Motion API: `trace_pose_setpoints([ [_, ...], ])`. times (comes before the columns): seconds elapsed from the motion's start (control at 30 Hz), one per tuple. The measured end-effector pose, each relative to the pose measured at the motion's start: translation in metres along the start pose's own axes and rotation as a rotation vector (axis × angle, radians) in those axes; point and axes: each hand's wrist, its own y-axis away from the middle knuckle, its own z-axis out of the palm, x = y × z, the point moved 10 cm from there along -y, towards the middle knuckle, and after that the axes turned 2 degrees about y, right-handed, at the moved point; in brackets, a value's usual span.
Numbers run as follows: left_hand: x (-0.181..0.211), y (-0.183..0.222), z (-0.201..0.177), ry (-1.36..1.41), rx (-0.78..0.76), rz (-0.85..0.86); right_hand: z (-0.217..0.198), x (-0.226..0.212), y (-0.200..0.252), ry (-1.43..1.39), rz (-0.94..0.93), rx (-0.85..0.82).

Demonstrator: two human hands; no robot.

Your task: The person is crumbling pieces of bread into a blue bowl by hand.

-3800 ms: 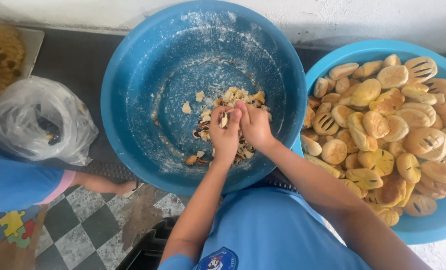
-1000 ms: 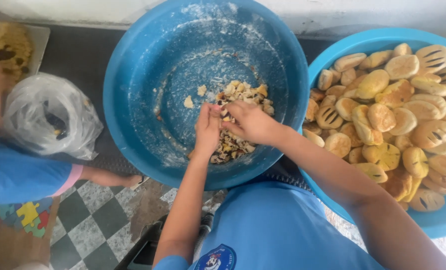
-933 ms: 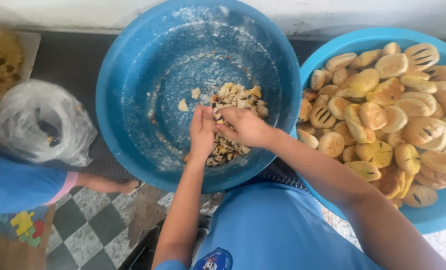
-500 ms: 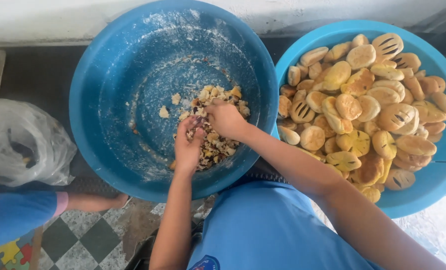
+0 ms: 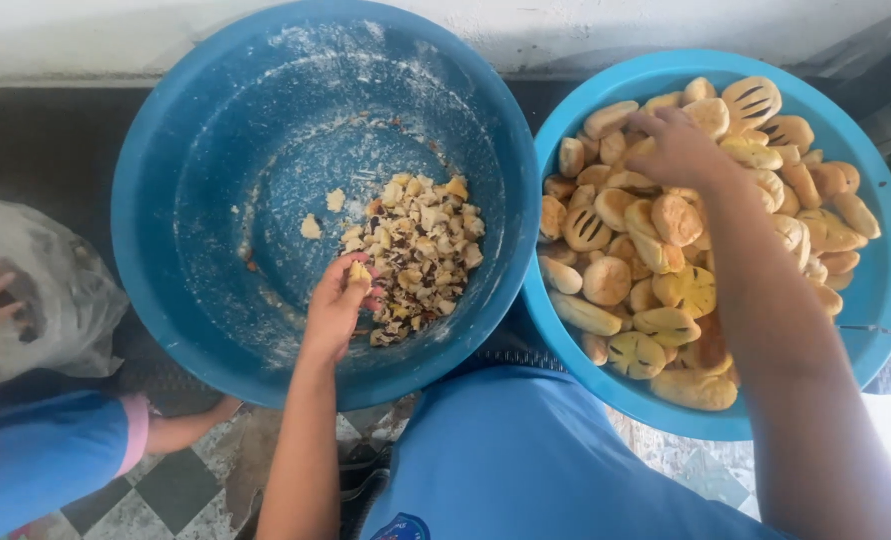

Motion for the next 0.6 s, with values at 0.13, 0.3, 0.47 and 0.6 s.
trace_pose_setpoints([
  [0.13,0.027,0.011,0.020,-0.102,-0.033,-0.010,0.009,0.020,0.009,0.036,0.043,-0.099],
  [0.3,0.030,0.005,0.030,-0.431,-0.082,0.041,0.002,0.028,0.002,0.215,0.125,-0.100],
  [0.47,0.022,0.006,0.029,-0.894,-0.098,-0.021,-0.034,-0.025,0.037,0.111,0.132,-0.362],
  [0.6,0.020,0.015,0.032,-0.947,-0.078,-0.029,-0.027,-0.002,0.022,0.143,0.130,-0.330],
])
